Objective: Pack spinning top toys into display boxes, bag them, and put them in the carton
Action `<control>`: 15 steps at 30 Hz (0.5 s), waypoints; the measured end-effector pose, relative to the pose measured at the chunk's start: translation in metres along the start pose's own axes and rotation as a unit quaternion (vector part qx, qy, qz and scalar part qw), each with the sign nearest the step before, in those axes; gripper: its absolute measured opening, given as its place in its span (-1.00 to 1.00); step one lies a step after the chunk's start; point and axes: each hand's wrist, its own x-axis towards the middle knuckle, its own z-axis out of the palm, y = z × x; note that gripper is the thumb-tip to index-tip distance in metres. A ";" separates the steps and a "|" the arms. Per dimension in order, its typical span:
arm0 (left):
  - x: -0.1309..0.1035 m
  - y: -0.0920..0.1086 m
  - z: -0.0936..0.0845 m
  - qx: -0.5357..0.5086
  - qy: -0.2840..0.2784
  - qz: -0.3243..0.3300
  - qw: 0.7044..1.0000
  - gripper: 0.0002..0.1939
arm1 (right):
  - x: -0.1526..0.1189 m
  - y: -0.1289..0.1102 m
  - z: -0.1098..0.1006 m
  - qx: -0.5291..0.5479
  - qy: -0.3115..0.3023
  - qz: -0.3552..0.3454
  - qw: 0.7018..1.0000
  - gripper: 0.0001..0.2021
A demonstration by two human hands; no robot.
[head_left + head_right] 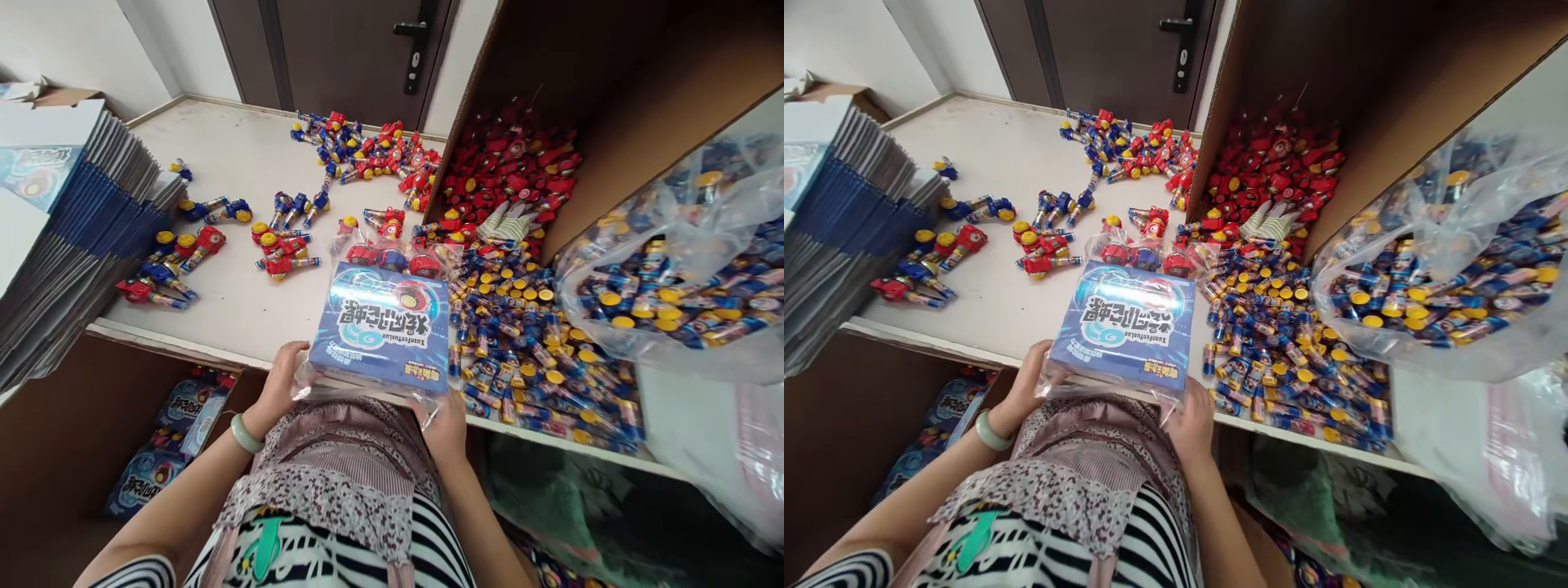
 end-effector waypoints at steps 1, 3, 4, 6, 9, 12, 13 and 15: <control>0.002 0.000 0.002 -0.025 -0.015 -0.001 1.000 -0.70 | 0.006 0.002 0.000 0.008 -0.020 -0.012 1.000 -0.73; 0.005 -0.001 0.005 -0.090 -0.033 -0.019 0.995 -0.77 | 0.014 0.007 -0.003 0.053 -0.055 -0.018 0.997 -0.75; 0.005 -0.001 0.006 -0.120 -0.029 -0.040 0.991 -0.74 | 0.016 0.009 -0.005 0.081 -0.062 -0.008 0.995 -0.72; 0.004 -0.001 0.004 -0.165 -0.014 -0.087 0.982 -0.70 | 0.015 0.010 -0.009 0.122 -0.056 0.019 0.991 -0.69; -0.002 0.000 -0.004 -0.186 -0.037 -0.106 0.976 -0.65 | 0.004 0.002 -0.013 0.143 -0.019 0.049 0.988 -0.71; -0.006 0.003 -0.016 -0.172 -0.155 -0.003 0.973 -0.63 | -0.015 -0.009 -0.015 0.171 -0.017 0.027 0.985 -0.75; -0.006 0.004 -0.019 -0.156 -0.196 0.040 0.967 -0.65 | -0.021 -0.012 -0.016 0.180 -0.025 0.014 0.983 -0.76; -0.003 0.008 -0.024 -0.108 -0.226 0.098 0.963 -0.68 | -0.028 -0.015 -0.019 0.193 -0.045 -0.017 0.980 -0.77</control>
